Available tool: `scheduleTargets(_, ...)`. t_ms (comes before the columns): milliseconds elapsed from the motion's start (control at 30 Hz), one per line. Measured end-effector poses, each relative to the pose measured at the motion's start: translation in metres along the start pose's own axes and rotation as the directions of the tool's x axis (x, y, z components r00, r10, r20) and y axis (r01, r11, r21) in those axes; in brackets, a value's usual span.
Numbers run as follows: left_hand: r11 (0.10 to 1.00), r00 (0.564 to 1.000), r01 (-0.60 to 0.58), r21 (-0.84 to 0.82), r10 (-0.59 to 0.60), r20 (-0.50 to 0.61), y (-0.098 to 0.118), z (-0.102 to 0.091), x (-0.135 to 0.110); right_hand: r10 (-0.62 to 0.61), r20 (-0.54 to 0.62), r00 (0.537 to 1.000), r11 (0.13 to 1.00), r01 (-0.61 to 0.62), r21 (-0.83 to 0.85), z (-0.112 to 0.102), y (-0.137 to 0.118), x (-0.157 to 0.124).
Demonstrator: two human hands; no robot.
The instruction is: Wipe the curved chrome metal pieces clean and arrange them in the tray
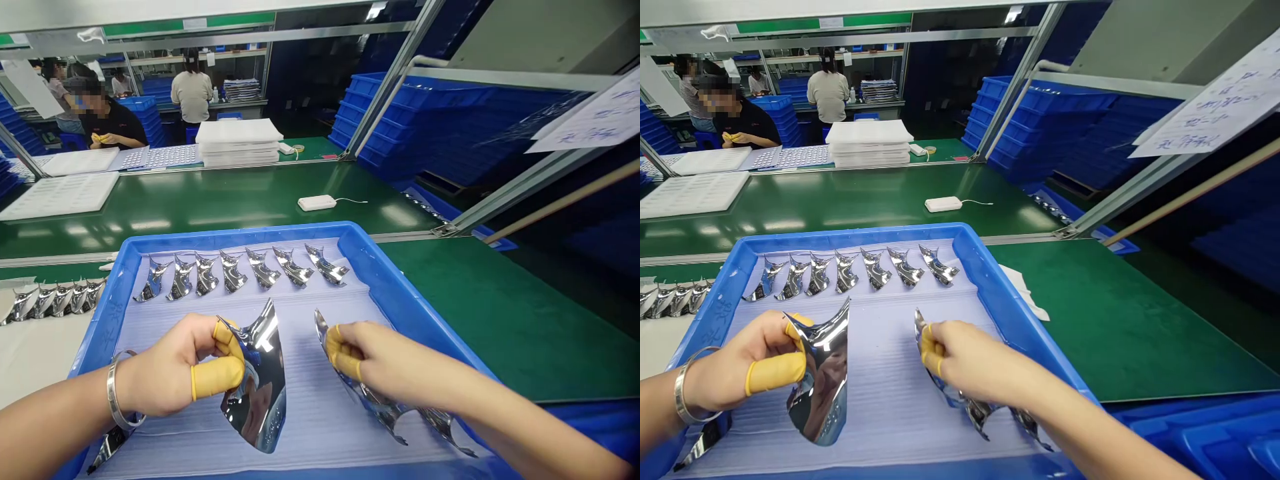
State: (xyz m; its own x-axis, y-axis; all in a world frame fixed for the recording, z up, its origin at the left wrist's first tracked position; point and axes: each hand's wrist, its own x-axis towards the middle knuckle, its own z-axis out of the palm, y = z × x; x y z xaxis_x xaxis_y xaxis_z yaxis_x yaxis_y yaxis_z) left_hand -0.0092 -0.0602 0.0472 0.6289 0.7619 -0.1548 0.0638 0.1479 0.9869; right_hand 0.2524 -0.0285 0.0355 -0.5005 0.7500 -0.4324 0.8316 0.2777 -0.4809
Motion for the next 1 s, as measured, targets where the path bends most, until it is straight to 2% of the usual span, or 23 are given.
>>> scheduleTargets(33, 1.000, 1.000, 0.001, -0.017, -0.001, -0.004, 0.000, 0.000, 0.000, -0.063, 0.019, 0.998, 0.978, 0.058, 0.199, -0.007, 0.001, -0.002)
scheduleTargets(67, 0.999, 1.000, 0.003, -0.039, -0.004, -0.005, 0.000, 0.000, 0.000, -0.129, 0.007, 0.992, 0.916, 0.116, 0.384, -0.013, 0.001, -0.003)
scheduleTargets(133, 0.997, 1.000, 0.007, -0.081, -0.006, 0.009, 0.000, 0.000, 0.001, -0.225, -0.061, 0.972, 0.759, 0.215, 0.614, -0.019, 0.000, -0.006)
scheduleTargets(200, 0.992, 0.999, -0.006, -0.125, 0.012, 0.043, 0.003, 0.001, 0.002, -0.282, -0.127, 0.951, 0.581, 0.275, 0.766, -0.018, -0.003, -0.007)
scheduleTargets(300, 0.986, 0.995, -0.028, -0.166, 0.042, 0.085, 0.008, 0.003, 0.003, -0.345, -0.153, 0.926, 0.320, 0.269, 0.908, -0.005, -0.008, -0.006)
scheduleTargets(400, 0.982, 0.993, -0.005, -0.191, 0.028, 0.118, 0.009, 0.003, 0.003, -0.368, -0.188, 0.911, 0.149, 0.257, 0.955, 0.010, -0.009, -0.001)
scheduleTargets(533, 0.964, 0.993, 0.062, -0.257, -0.035, 0.110, 0.002, 0.001, 0.000, -0.356, -0.218, 0.909, 0.103, 0.270, 0.957, 0.026, -0.003, 0.006)
scheduleTargets(667, 0.968, 0.993, 0.092, -0.235, -0.074, 0.087, -0.002, -0.002, -0.001, -0.350, -0.236, 0.907, 0.056, 0.272, 0.961, 0.036, 0.004, 0.009)
scheduleTargets(833, 0.975, 0.993, 0.080, -0.206, -0.060, 0.101, 0.006, 0.000, 0.001, -0.382, -0.243, 0.892, -0.017, 0.256, 0.966, 0.036, 0.005, 0.009)
scheduleTargets(933, 0.983, 0.997, 0.043, -0.177, -0.032, 0.068, 0.008, 0.002, 0.002, -0.386, -0.242, 0.890, -0.057, 0.239, 0.969, 0.033, 0.004, 0.011)
scheduleTargets(1000, 0.983, 0.999, 0.032, -0.182, -0.027, 0.033, 0.007, 0.001, 0.001, -0.380, -0.236, 0.894, -0.052, 0.234, 0.971, 0.030, 0.003, 0.013)
